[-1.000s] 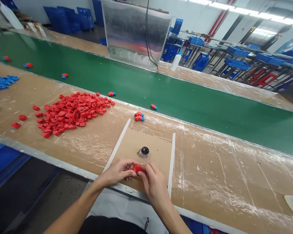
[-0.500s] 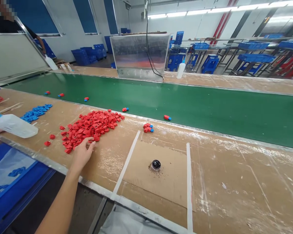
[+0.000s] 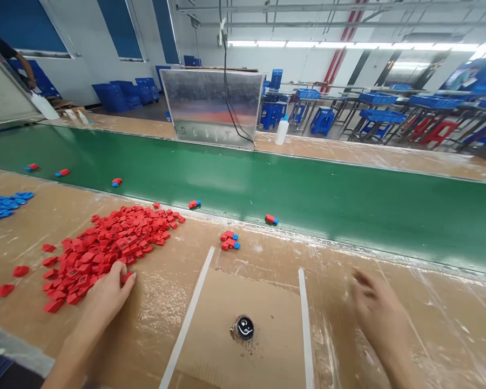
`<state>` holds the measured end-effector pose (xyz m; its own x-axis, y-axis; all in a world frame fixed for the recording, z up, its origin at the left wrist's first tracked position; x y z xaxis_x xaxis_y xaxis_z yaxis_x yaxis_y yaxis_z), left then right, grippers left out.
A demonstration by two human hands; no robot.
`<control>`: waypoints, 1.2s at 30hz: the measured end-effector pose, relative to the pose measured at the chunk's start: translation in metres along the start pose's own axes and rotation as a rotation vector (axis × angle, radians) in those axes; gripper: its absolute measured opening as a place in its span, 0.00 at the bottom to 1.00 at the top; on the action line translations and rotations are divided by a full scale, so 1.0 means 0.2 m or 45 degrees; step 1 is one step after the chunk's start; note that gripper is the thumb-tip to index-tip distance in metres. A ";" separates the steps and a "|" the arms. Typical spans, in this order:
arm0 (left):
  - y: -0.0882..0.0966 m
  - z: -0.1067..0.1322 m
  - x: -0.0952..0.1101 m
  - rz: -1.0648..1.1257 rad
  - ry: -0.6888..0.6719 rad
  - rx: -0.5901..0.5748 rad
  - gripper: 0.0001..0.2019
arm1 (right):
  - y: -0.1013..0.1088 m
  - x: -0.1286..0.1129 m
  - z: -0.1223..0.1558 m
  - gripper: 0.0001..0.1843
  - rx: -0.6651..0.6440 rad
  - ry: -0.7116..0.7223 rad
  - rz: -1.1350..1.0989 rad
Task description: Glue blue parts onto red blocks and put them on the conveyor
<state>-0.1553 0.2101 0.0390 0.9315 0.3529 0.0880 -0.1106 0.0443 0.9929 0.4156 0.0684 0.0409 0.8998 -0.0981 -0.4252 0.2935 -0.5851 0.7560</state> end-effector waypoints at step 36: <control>-0.27 0.83 0.56 1.571 -0.398 -1.217 0.10 | -0.02 -0.83 0.35 0.17 -0.655 0.422 -0.548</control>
<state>0.0129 0.0926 0.0084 0.1281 0.4233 0.8969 -0.8736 0.4762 -0.1000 0.2423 0.0317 0.0739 0.6975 0.3497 -0.6255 0.6825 -0.0583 0.7285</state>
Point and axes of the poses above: each hand's wrist, its own z-axis away from the middle knuckle, its own y-axis out of the back of the hand, x = y × z, the point moved 6 cm from there along -z, towards the middle knuckle, and after that the axes turned 11 degrees about y, right-handed, at the moved point
